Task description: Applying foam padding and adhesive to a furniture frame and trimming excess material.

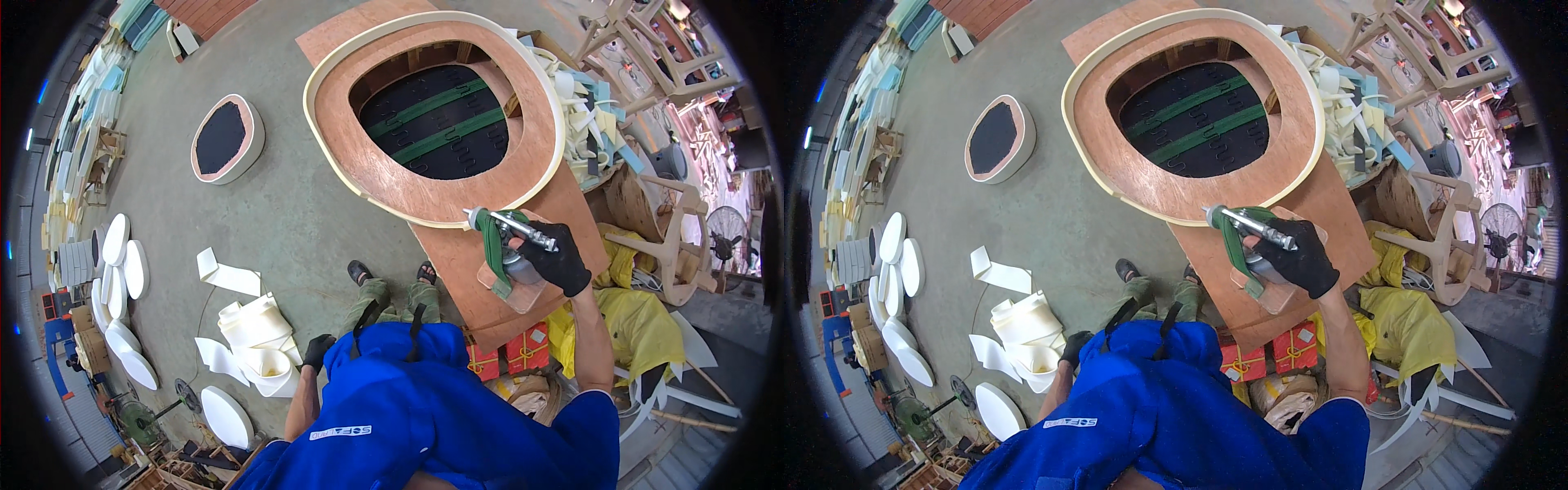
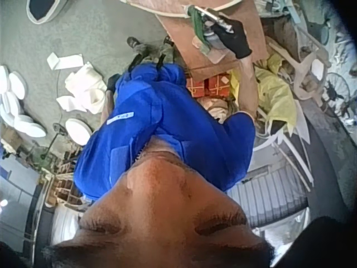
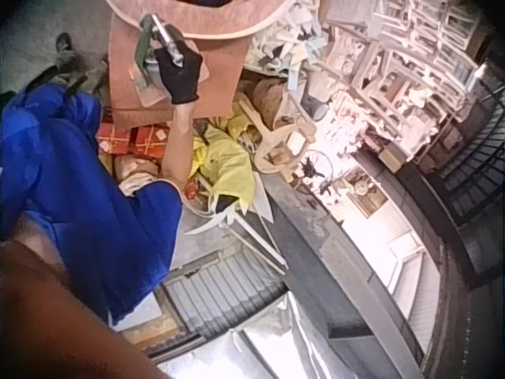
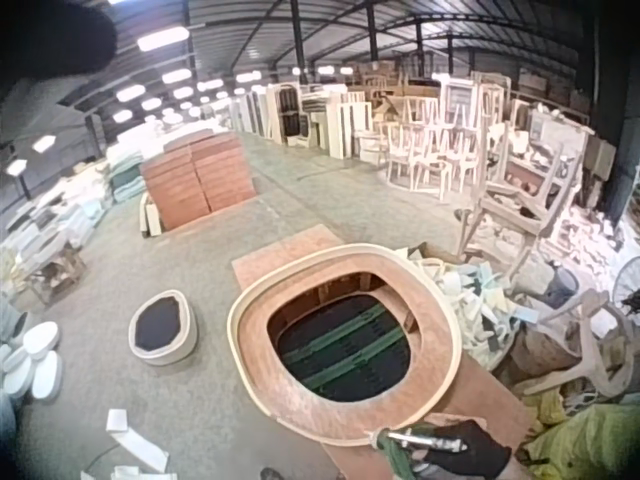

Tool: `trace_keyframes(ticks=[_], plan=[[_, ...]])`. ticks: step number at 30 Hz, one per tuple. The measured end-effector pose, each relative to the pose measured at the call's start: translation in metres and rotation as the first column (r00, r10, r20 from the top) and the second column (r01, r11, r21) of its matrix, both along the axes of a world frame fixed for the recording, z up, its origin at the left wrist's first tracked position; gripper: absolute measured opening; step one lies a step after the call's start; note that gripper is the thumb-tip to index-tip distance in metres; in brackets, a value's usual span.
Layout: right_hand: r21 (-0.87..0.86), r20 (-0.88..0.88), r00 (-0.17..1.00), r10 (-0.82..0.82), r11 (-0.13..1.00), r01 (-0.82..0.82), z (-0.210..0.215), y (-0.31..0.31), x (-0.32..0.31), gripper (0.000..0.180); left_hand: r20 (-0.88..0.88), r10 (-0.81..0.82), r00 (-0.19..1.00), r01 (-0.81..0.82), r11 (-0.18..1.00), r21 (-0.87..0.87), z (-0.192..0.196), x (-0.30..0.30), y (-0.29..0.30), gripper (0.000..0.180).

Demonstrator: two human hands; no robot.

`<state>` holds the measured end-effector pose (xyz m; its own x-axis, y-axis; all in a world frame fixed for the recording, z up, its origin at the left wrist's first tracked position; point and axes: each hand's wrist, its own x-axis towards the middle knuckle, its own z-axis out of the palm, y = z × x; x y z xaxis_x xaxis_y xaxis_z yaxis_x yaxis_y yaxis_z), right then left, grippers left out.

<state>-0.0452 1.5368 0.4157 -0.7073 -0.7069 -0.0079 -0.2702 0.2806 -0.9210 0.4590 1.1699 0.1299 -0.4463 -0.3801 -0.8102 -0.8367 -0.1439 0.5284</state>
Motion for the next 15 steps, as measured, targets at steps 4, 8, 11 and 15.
trace_keyframes(ticks=[4, 8, 11, 15], plan=[[-0.02, 0.034, 0.997, -0.069, 0.997, 0.07, 0.006, -0.015, 0.001, 0.032, -0.006, 0.124, 0.992, -0.123, 0.992, 0.018, -0.003, -0.001, 0.004, 0.032], [-0.018, -0.046, 0.996, -0.08, 0.997, 0.079, 0.001, -0.026, -0.001, 0.031, 0.02, 0.088, 0.996, -0.088, 0.996, -0.008, -0.016, 0.01, 0.004, 0.032], [-0.014, -0.003, 0.994, -0.109, 0.994, 0.109, -0.004, -0.03, 0.0, 0.03, 0.032, 0.026, 0.999, -0.026, 1.0, -0.007, -0.026, 0.025, 0.002, 0.032], [-0.048, 0.029, 0.981, -0.19, 0.98, 0.192, -0.008, -0.031, 0.004, 0.03, 0.002, -0.048, 0.999, 0.048, 0.997, -0.061, -0.031, 0.039, 0.001, 0.032]])
